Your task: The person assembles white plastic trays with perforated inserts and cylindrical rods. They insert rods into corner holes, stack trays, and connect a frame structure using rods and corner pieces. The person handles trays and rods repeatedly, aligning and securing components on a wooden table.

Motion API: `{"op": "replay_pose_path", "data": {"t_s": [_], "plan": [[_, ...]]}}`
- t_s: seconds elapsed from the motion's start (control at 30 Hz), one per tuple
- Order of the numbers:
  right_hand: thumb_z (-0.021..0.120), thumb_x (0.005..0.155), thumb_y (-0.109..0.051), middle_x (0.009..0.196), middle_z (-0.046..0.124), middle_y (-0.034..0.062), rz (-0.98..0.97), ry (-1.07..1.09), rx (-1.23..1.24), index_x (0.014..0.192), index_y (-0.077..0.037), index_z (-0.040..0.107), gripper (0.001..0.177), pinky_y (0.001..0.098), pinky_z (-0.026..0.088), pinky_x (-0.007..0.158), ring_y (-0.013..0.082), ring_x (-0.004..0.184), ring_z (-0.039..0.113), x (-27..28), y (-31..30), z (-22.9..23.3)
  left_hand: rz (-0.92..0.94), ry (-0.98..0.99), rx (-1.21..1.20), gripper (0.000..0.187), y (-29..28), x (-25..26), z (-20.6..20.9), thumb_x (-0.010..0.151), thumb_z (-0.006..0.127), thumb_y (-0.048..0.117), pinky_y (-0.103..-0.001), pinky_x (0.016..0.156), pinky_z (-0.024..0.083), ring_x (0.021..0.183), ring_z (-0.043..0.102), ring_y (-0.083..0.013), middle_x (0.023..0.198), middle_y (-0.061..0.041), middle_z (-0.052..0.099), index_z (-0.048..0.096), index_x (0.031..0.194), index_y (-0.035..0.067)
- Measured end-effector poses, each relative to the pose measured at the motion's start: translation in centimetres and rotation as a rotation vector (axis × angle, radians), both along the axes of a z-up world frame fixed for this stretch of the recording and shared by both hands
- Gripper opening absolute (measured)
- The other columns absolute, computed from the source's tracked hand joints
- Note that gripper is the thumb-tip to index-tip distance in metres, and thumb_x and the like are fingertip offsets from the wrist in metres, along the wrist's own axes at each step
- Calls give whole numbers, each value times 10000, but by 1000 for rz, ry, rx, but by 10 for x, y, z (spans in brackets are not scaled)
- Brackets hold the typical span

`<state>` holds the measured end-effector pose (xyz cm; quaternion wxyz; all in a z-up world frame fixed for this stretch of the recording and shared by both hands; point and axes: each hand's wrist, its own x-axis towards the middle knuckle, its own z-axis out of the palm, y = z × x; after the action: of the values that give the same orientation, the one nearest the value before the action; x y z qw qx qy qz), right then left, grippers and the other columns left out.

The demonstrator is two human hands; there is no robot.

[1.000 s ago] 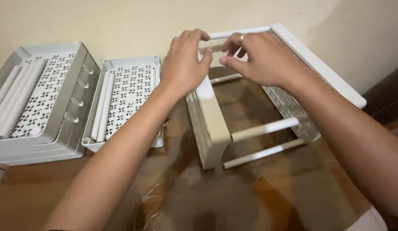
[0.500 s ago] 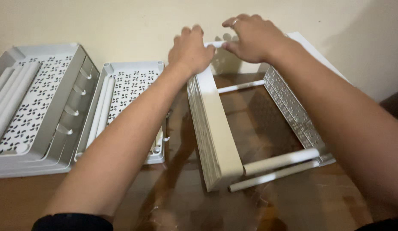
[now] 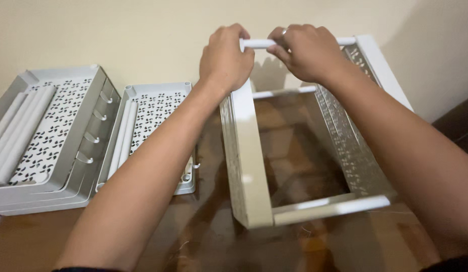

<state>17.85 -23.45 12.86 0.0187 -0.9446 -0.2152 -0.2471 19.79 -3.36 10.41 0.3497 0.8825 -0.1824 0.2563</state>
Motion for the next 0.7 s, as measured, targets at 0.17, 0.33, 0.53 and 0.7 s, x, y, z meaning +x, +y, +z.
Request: {"op": "replay_pose_path", "data": {"t_s": [0.17, 0.33, 0.53, 0.7], "plan": [[684, 1115, -258, 940, 684, 86, 153, -385, 60, 1125, -96, 740, 172, 469, 446, 798, 307, 915, 638, -57, -18, 26, -83, -276, -137, 232, -2, -60, 36, 879, 705, 130, -463, 824, 547, 990, 690, -319, 1116, -75, 673, 695, 1111, 119], [731, 1092, -201, 963, 690, 20, 172, -630, -1, 1119, -90, 740, 115, 407, 371, 887, 214, 922, 608, -104, -30, 38, -163, -648, -157, 246, -4, -111, 45, 963, 713, 83, -415, 910, 576, 1116, 679, -291, 1191, -53, 643, 679, 1204, 123], [748, 1097, -301, 1006, 686, 6, 82, -506, 105, 1131, -152, 741, 153, 387, 372, 970, 190, 961, 604, -146, -28, 17, -162, -845, -74, 323, -3, -142, 26, 911, 758, 30, -372, 959, 614, 1231, 656, -302, 1236, -54, 642, 708, 1217, 120], [763, 1008, -286, 963, 684, 41, 88, -485, 108, 1125, -151, 735, 181, 426, 395, 1000, 234, 950, 632, -180, -11, 5, -165, -848, -84, 319, 3, -160, 2, 858, 784, 32, -394, 1011, 613, 1229, 663, -327, 1198, -65, 670, 728, 1164, 102]]}}
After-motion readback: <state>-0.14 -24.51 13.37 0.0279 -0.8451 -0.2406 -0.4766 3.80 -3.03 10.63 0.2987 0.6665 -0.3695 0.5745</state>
